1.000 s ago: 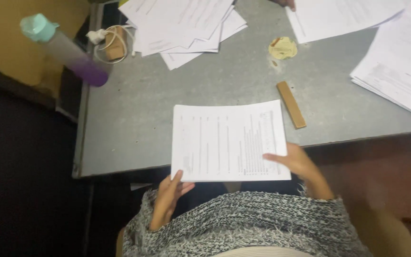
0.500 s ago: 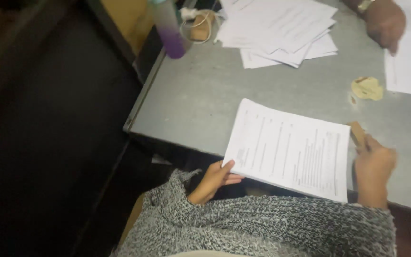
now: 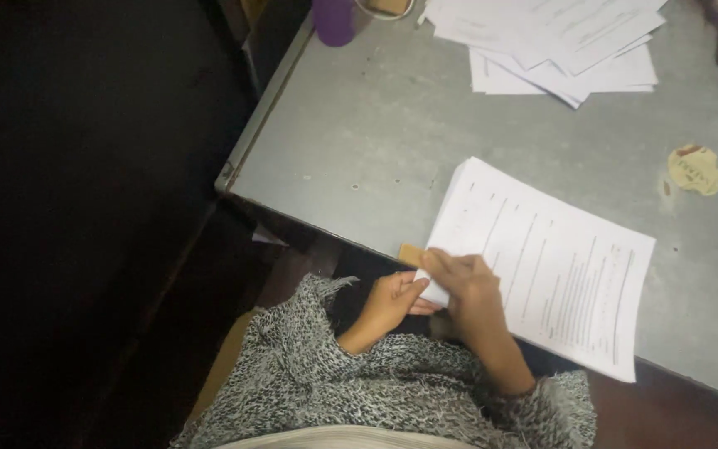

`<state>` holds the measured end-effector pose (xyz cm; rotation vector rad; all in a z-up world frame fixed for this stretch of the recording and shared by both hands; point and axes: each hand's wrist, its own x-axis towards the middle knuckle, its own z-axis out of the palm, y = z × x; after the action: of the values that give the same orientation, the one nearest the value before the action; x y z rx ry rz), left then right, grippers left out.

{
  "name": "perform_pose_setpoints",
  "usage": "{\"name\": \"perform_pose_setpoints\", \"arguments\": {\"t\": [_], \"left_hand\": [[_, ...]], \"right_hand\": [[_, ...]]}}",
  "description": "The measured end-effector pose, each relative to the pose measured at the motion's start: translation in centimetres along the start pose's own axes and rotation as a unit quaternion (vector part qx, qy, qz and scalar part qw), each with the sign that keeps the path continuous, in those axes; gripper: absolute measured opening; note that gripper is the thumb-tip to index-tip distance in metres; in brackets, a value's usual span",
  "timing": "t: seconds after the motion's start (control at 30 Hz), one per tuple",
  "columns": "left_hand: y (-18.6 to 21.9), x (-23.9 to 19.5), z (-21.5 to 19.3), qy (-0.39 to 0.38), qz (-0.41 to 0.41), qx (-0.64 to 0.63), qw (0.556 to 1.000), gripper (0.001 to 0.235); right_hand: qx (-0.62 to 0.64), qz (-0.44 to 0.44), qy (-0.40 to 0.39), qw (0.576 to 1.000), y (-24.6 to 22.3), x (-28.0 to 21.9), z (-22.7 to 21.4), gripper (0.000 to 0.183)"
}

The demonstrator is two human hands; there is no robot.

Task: Sort and organize printed documents on a table

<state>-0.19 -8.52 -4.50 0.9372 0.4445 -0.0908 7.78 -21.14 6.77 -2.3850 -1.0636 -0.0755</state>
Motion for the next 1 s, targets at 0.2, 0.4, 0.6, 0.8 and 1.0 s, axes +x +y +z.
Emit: {"name": "perform_pose_setpoints", "arguments": {"t": [0.2, 0.4, 0.6, 0.8, 1.0], "left_hand": [[-0.3, -0.6, 0.6, 0.001, -0.008, -0.029, 1.000, 0.040], [-1.9, 0.2, -0.1, 0.023, 0.008, -0.023, 0.999, 0.043], [0.9, -0.5, 0.9, 0.061, -0.010, 0.022, 0.998, 0.045], [0.4, -0.7, 1.0, 0.087, -0.020, 0.024, 0.996, 0.037], [1.5, -3.1, 4.1, 0.103, -0.015, 0.012, 0.995, 0.040]], "right_hand": [[-0.077, 0.055, 0.049, 0.994, 5.1, 6.0, 2.7, 0.040], [-0.134, 0.079, 0.026, 0.988, 4.5, 12.6, 2.7, 0.045], [0.122, 0.292, 0.126, 0.940, 7.9, 13.7, 2.4, 0.030], [0.206, 0.306, 0.215, 0.904, 5.4, 9.0, -4.5, 0.036], [-0.072, 0.099, 0.062, 0.991, 1.3, 0.0, 2.3, 0.055]]}}
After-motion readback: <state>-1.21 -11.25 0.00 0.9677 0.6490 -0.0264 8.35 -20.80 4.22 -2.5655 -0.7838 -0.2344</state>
